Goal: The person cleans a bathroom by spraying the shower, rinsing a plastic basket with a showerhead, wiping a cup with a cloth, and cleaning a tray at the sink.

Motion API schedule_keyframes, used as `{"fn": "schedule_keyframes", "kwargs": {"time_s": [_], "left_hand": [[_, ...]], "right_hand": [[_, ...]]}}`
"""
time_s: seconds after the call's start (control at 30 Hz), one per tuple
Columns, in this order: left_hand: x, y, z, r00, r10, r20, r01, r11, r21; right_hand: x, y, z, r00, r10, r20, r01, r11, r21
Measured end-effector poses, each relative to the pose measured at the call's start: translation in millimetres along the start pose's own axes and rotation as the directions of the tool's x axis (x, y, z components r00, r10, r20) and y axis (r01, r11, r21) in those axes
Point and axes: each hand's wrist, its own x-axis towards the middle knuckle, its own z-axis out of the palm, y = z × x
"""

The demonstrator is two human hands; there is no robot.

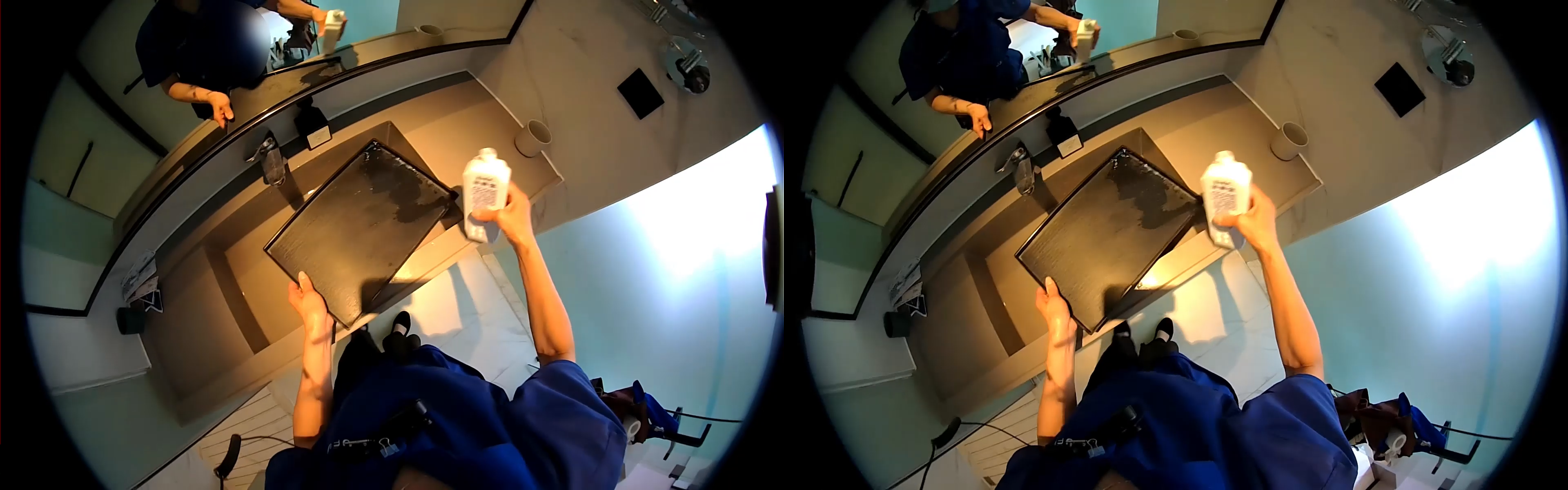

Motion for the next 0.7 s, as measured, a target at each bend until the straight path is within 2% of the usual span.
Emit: {"fn": "schedule_keyframes", "kwargs": {"time_s": [0.07,0.1,0.13,0.2,0.27,0.33,0.43,0.53,0.57,0.63,0.7], "left_hand": [[5,-8,10,0.994,0.007,-0.110,0.006,0.993,0.115],[10,-16,11,0.996,-0.005,-0.084,0.007,1.000,0.017],[15,-21,12,0.998,0.029,-0.054,-0.027,0.999,0.026],[18,-23,18,0.996,0.090,0.002,-0.090,0.995,0.040],[20,-23,26,0.993,0.114,-0.039,-0.108,0.985,0.132],[25,-23,30,0.989,0.143,-0.034,-0.134,0.973,0.190],[36,-30,30,0.982,0.187,-0.010,-0.178,0.950,0.255],[42,-32,39,0.980,0.198,-0.023,-0.182,0.937,0.299],[50,-40,37,0.947,0.317,-0.052,-0.258,0.847,0.464],[56,-44,38,0.884,0.465,-0.051,-0.356,0.740,0.570],[69,-58,36,0.816,0.575,-0.058,-0.393,0.625,0.674]], "right_hand": [[17,18,-10,0.992,-0.035,-0.117,0.044,0.996,0.072],[24,22,-13,0.976,-0.047,-0.211,0.057,0.998,0.042],[32,26,-16,0.951,-0.062,-0.302,0.068,0.998,0.009],[50,42,-22,0.925,-0.100,-0.366,0.137,0.988,0.075],[66,52,-27,0.902,-0.132,-0.411,0.191,0.976,0.105],[71,55,-31,0.913,-0.044,-0.405,0.137,0.970,0.203],[73,93,-36,0.929,-0.111,-0.353,0.151,0.985,0.089],[35,109,-29,0.775,-0.189,-0.603,0.024,0.962,-0.270],[16,104,-25,0.801,-0.120,-0.586,-0.036,0.968,-0.247],[-22,82,-15,0.836,0.026,-0.548,-0.158,0.968,-0.195],[-47,90,-10,0.845,0.044,-0.533,-0.130,0.984,-0.125]]}}
